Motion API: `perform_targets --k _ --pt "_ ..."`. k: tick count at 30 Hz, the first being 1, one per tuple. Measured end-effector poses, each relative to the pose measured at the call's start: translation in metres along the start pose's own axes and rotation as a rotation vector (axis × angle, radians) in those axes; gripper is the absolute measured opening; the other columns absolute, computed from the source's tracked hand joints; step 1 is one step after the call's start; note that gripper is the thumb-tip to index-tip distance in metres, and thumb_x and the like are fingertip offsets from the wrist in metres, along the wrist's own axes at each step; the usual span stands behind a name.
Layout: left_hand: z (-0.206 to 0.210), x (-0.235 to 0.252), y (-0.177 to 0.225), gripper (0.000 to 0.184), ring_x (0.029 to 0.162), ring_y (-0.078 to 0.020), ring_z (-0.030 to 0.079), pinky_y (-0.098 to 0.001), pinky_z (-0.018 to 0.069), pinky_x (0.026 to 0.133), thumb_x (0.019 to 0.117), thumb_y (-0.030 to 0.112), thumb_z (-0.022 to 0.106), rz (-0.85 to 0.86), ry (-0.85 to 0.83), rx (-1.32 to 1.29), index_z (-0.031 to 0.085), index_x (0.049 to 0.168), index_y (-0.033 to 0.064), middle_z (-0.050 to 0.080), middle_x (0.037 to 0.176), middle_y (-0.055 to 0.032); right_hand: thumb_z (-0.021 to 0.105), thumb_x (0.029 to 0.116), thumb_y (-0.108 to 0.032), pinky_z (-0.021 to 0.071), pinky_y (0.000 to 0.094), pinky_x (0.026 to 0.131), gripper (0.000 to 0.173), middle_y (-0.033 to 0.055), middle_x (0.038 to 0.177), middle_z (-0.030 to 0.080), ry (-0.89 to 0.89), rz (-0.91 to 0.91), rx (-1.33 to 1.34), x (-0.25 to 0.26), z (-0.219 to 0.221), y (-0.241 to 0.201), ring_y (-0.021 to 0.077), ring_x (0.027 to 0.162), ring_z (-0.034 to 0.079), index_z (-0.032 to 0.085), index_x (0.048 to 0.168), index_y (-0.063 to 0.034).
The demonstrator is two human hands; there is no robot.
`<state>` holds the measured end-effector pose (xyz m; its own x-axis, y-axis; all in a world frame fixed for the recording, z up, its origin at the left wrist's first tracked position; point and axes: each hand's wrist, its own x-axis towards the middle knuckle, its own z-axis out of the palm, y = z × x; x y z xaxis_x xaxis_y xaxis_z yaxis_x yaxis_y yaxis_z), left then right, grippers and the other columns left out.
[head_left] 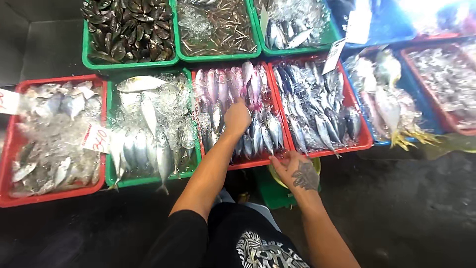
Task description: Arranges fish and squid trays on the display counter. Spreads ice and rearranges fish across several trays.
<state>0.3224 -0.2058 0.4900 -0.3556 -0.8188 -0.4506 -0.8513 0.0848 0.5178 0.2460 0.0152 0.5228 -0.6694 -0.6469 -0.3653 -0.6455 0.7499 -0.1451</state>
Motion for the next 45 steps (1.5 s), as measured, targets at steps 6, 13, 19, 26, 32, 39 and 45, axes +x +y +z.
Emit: perform_targets --k 6,13,19,26,32,39,45 --pt "-0.021 -0.033 -0.013 0.05 0.11 -0.0433 0.066 -0.0613 0.0576 0.082 0.0883 0.026 0.076 0.036 0.158 0.023 0.062 0.131 0.0058 0.065 0.121 -0.0239 0.067 0.0954 -0.041 0.0565 0.0533 0.081 0.042 0.0111 0.095 0.073 0.145 -0.203 0.206 0.022 -0.001 -0.04 0.0287 0.088 0.071 0.07 0.118 -0.0052" --pt "-0.017 -0.027 -0.05 0.04 0.122 -0.0464 0.058 -0.0608 0.053 0.088 0.0931 0.014 0.065 -0.04 0.282 0.288 0.062 0.125 -0.0092 0.06 0.129 -0.0297 0.073 0.094 -0.033 0.0557 0.055 0.085 0.034 0.0144 0.105 0.071 0.063 -0.437 0.33 0.069 0.008 -0.123 0.0318 0.097 0.068 0.07 0.115 -0.0063" --pt "-0.007 -0.024 -0.041 0.043 0.091 -0.0444 0.069 -0.0559 0.0568 0.068 0.0992 0.011 0.057 -0.044 0.287 0.278 0.047 0.136 -0.0094 0.066 0.105 -0.0289 0.064 0.0985 -0.02 0.0553 0.0585 0.087 0.022 0.0151 0.107 0.072 0.028 -0.419 0.382 0.096 0.015 -0.135 0.0326 0.096 0.07 0.07 0.116 -0.0077" --pt "-0.023 -0.035 -0.052 0.043 0.095 -0.0383 0.07 -0.0586 0.058 0.081 0.0981 0.026 0.066 0.001 0.085 -0.357 0.056 0.132 0.0017 0.07 0.104 -0.0225 0.068 0.0986 -0.02 0.0569 0.0497 0.076 0.022 0.0149 0.097 0.07 0.073 -0.261 0.679 0.103 0.016 -0.097 0.0252 0.079 0.068 0.068 0.113 -0.0032" --pt "-0.009 -0.039 -0.056 0.027 0.087 -0.0378 0.07 -0.0574 0.0577 0.067 0.1008 0.034 0.065 0.116 0.196 -0.1 0.067 0.1 0.0068 0.069 0.091 -0.0179 0.067 0.0991 -0.019 0.0567 0.0506 0.082 0.022 0.0149 0.101 0.071 0.087 -0.33 0.611 0.087 0.01 -0.107 0.0268 0.087 0.07 0.067 0.114 -0.003" --pt "-0.039 -0.079 -0.074 0.02 0.1 -0.0322 0.071 -0.0574 0.0583 0.083 0.102 0.021 0.057 0.154 0.141 -0.045 0.073 0.11 0.0113 0.073 0.103 -0.0124 0.058 0.1021 -0.015 0.0574 0.0532 0.085 0.026 0.0177 0.112 0.07 -0.025 -0.605 0.592 0.11 0.005 -0.168 0.0303 0.094 0.069 0.066 0.124 -0.0038" --pt "-0.065 -0.124 -0.153 0.029 0.078 -0.0102 0.07 -0.0332 0.0609 0.074 0.1001 0.034 0.062 0.143 0.324 -0.211 0.073 0.116 0.0119 0.075 0.097 -0.0003 0.097 0.0577 -0.05 0.0457 0.0697 0.099 0.121 0.0253 0.152 0.043 -0.294 -0.84 0.003 0.112 0.033 -0.235 0.0516 0.132 0.045 0.036 0.159 -0.0255"
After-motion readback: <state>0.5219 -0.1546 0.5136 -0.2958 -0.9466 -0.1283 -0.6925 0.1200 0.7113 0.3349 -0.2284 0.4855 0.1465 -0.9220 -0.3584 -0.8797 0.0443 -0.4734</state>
